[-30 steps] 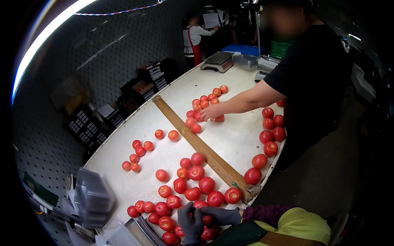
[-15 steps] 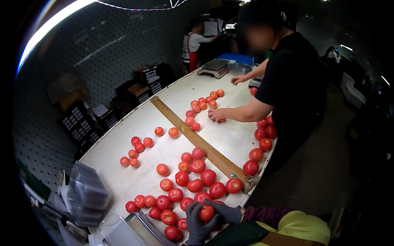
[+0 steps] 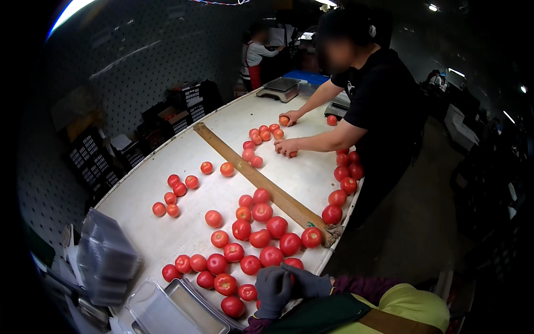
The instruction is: The person sorts red tomatoes on a table, picking them up and placing them into clear plastic trays on a digital scale. They repeatedly fill trays and move them aside while continuing to sort the remaining tomatoes.
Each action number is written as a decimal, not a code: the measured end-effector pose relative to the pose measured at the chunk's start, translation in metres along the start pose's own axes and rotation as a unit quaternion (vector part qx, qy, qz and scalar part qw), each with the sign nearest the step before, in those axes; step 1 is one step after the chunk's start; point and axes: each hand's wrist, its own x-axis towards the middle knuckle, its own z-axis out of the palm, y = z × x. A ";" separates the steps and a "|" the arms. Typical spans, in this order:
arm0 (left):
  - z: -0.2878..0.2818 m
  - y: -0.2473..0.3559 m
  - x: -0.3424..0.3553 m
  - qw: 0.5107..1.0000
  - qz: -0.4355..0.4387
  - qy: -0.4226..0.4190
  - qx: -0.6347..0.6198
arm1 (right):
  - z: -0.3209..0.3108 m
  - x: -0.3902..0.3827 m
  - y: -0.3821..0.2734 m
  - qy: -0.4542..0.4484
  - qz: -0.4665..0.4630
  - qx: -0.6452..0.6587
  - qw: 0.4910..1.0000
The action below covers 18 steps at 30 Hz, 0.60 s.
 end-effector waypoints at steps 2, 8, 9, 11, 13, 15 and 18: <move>0.000 0.000 -0.003 0.999 -0.020 0.034 -0.018 | -0.002 0.004 0.004 0.038 -0.003 -0.017 0.999; -0.003 -0.002 -0.002 0.998 -0.018 -0.006 0.061 | -0.019 0.023 0.003 0.048 -0.062 -0.027 0.997; -0.003 -0.002 -0.001 0.995 -0.018 -0.029 0.090 | -0.023 0.025 0.000 0.051 -0.057 0.008 0.997; 0.000 -0.002 0.000 0.994 0.033 -0.042 0.093 | -0.030 0.027 -0.006 0.084 -0.087 0.022 0.992; 0.005 -0.002 0.000 0.990 0.036 -0.084 0.107 | -0.039 0.028 -0.009 0.079 -0.184 -0.131 0.971; 0.009 -0.003 -0.002 0.989 0.011 -0.081 0.122 | -0.050 0.031 -0.010 0.026 -0.262 -0.232 0.937; 0.010 -0.006 -0.006 0.990 -0.029 -0.088 0.109 | -0.069 0.040 -0.004 -0.017 -0.305 -0.355 0.884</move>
